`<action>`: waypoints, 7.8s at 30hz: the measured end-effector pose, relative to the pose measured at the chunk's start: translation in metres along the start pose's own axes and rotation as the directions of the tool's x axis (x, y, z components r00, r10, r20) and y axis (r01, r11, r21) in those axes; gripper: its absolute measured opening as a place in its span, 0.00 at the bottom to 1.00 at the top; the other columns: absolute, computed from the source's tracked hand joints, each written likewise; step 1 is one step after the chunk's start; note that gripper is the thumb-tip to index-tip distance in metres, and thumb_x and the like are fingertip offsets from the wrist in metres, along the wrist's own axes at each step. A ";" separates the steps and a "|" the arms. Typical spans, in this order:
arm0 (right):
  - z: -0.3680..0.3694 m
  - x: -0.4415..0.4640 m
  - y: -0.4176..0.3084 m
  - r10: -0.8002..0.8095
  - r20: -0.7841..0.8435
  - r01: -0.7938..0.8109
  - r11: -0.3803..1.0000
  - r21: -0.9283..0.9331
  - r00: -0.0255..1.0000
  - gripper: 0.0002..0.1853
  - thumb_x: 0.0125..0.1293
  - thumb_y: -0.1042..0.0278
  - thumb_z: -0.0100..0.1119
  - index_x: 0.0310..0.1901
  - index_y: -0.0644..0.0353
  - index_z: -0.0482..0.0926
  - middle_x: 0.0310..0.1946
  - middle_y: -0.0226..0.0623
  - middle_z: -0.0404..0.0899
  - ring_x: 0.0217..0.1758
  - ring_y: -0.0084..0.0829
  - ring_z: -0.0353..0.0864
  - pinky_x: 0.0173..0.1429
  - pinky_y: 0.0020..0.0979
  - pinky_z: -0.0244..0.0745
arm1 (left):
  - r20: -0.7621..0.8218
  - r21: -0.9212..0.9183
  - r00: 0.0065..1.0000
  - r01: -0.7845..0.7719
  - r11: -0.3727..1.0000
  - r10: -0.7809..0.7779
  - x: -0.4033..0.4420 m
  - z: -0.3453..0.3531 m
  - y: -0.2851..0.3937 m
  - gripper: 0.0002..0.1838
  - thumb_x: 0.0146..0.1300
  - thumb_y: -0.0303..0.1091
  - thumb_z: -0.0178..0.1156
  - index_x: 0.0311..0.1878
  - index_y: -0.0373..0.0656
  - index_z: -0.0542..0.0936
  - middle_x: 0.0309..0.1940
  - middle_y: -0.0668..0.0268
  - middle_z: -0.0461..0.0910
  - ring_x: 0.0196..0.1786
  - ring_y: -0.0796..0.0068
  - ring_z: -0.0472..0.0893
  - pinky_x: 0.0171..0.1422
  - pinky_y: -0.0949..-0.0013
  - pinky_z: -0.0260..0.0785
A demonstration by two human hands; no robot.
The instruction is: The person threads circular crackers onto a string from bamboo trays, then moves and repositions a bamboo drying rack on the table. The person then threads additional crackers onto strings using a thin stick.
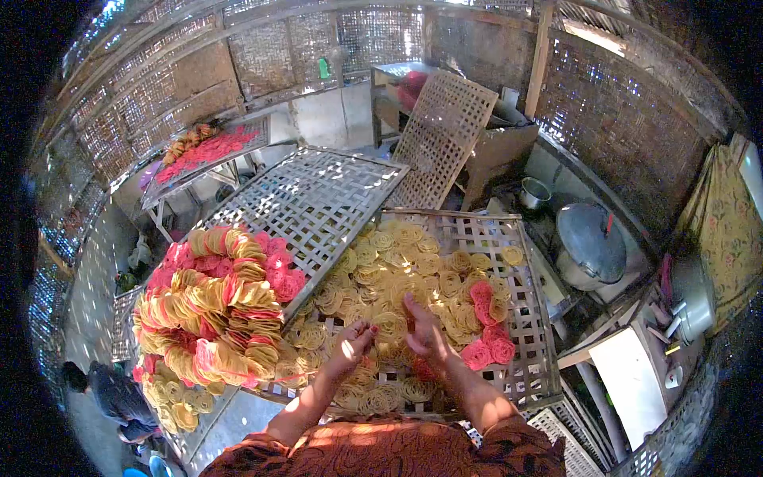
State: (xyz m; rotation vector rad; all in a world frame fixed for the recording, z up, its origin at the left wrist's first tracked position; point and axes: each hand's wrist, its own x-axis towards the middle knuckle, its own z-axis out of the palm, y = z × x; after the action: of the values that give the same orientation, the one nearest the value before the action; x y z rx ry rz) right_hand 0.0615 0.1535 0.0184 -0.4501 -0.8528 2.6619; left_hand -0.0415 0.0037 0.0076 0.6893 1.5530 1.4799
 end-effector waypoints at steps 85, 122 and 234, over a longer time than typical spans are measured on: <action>-0.052 -0.017 -0.025 -0.494 0.039 0.388 0.628 -0.674 0.868 0.25 0.62 0.67 0.57 0.60 0.51 0.61 0.55 0.42 0.65 0.52 0.38 0.73 0.51 0.37 0.76 | 0.128 -0.103 0.991 -0.025 0.994 0.039 -0.044 -0.002 -0.041 0.10 0.70 0.39 0.47 0.45 0.43 0.69 0.25 0.70 0.75 0.20 0.86 0.65 0.24 0.80 0.57; -0.004 -0.078 -0.056 -0.541 0.122 0.524 0.697 -0.490 0.833 0.35 0.55 0.80 0.51 0.66 0.63 0.51 0.62 0.44 0.58 0.64 0.33 0.62 0.66 0.34 0.60 | 0.200 0.077 0.978 0.041 0.996 -0.055 -0.066 0.023 -0.029 0.13 0.71 0.38 0.44 0.46 0.40 0.75 0.24 0.76 0.75 0.24 0.89 0.63 0.30 0.83 0.55; 0.018 -0.089 -0.052 -0.550 0.627 0.429 -0.457 -0.779 0.552 0.20 0.56 0.75 0.60 0.52 0.62 0.71 0.45 0.46 0.76 0.49 0.43 0.77 0.50 0.34 0.75 | -0.077 0.382 0.923 -0.322 0.866 0.377 -0.065 0.026 -0.050 0.12 0.67 0.35 0.49 0.40 0.36 0.77 0.24 0.61 0.80 0.29 0.72 0.79 0.35 0.70 0.68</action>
State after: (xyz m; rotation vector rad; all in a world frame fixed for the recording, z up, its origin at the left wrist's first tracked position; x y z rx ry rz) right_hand 0.1449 0.1510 0.0808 -0.2278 -2.2137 0.4795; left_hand 0.0203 -0.0455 -0.0261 1.1516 1.9207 1.5446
